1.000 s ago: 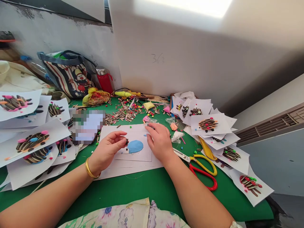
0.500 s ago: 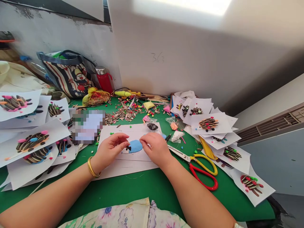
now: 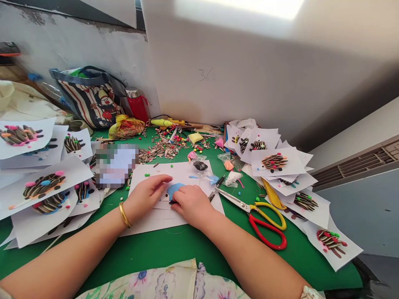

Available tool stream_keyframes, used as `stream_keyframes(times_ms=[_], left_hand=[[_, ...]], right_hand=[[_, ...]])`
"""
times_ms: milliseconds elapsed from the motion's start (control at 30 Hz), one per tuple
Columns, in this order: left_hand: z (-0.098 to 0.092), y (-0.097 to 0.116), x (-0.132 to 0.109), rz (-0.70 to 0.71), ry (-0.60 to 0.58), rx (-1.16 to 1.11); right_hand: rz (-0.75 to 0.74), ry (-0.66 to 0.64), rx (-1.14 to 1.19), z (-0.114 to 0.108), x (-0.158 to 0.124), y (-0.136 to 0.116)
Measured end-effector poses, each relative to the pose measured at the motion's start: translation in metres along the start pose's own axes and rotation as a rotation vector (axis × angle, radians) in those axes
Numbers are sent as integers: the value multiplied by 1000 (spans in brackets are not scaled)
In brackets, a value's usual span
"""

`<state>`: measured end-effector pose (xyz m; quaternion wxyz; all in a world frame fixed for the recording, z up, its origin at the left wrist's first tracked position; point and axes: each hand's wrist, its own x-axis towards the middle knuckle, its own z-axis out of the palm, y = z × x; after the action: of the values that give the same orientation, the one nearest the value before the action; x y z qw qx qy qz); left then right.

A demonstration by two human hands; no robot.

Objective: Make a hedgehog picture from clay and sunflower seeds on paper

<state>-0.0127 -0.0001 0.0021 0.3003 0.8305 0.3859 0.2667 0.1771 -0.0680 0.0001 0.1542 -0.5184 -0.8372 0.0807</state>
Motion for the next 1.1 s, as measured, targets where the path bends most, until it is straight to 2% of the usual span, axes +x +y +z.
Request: stream_keyframes(times_ms=[133, 233, 367, 467, 600, 733, 867, 1100], left_hand=[[4, -4, -1, 54, -106, 226], [4, -5, -1, 110, -107, 303], [1, -4, -2, 200, -72, 377], [-1, -1, -2, 198, -61, 429], [-1, 4, -3, 194, -59, 407], [2, 7, -6, 241, -114, 337], [7, 7, -11, 234, -169, 340], [9, 8, -12, 202, -182, 349]], right_hand=[[-9, 9, -3, -3, -1, 1], [22, 36, 99, -16, -5, 10], [230, 94, 158, -32, -11, 30], [360, 101, 141, -32, -12, 40], [253, 108, 120, -20, -7, 38], [193, 102, 5, -10, 2, 34], [177, 65, -92, -14, 4, 35], [156, -30, -228, -26, -14, 21]])
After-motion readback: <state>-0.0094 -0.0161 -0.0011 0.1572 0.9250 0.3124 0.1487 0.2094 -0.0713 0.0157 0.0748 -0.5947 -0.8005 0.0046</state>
